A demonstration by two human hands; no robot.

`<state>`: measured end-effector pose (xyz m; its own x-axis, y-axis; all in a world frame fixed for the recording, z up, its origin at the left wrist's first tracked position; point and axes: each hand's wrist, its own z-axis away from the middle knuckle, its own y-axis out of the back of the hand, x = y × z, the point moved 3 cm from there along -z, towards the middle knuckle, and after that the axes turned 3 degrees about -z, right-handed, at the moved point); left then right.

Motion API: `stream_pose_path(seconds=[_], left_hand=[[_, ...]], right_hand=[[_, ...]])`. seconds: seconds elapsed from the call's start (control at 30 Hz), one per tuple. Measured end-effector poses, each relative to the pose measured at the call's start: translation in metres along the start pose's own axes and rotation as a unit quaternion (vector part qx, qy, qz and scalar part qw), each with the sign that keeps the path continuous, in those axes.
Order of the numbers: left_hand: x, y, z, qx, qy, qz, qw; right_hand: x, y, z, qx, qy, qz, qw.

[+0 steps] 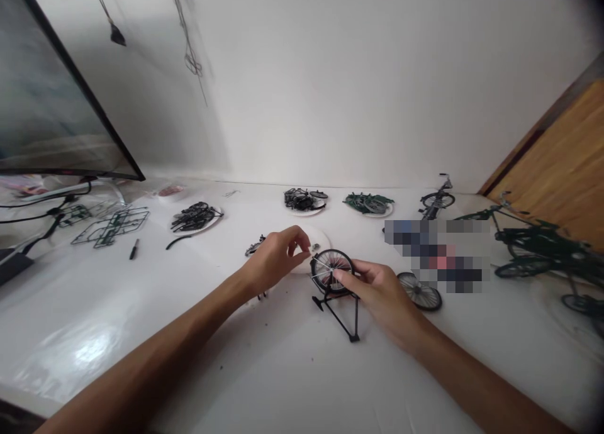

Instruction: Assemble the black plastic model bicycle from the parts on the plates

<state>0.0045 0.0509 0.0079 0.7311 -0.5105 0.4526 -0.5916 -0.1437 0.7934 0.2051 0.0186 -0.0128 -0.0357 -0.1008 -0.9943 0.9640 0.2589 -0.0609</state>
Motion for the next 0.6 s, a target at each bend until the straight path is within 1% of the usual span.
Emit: stream_pose_path(seconds=[0.1,0.17,0.23,0.3,0.4,0.47,0.6], left_hand=[[0.020,0.009,0.008,0.033,-0.009,0.054,0.998],[0.033,0.011,0.011,0.070,-0.016,0.121,0.990],[0.043,0.009,0.013,0.093,-0.023,0.200,0.975],[0.048,0.004,0.015,0.103,-0.023,0.243,0.964],[0.051,-0.001,0.018,0.125,-0.013,0.249,0.960],[0.052,-0.002,0.019,0.136,-0.009,0.257,0.957],[0.053,-0.002,0.020,0.135,0.003,0.253,0.958]], right_hand=[[0.001,0.004,-0.001,0.045,0.040,0.011,0.998],[-0.002,0.007,-0.001,0.080,0.067,0.024,0.994],[-0.009,0.008,0.002,0.107,0.106,0.051,0.987],[-0.017,0.005,0.006,0.118,0.162,0.096,0.975],[-0.025,0.000,0.013,0.125,0.227,0.151,0.954],[-0.025,-0.003,0.015,0.123,0.237,0.170,0.948],[-0.023,-0.004,0.015,0.116,0.258,0.179,0.942]])
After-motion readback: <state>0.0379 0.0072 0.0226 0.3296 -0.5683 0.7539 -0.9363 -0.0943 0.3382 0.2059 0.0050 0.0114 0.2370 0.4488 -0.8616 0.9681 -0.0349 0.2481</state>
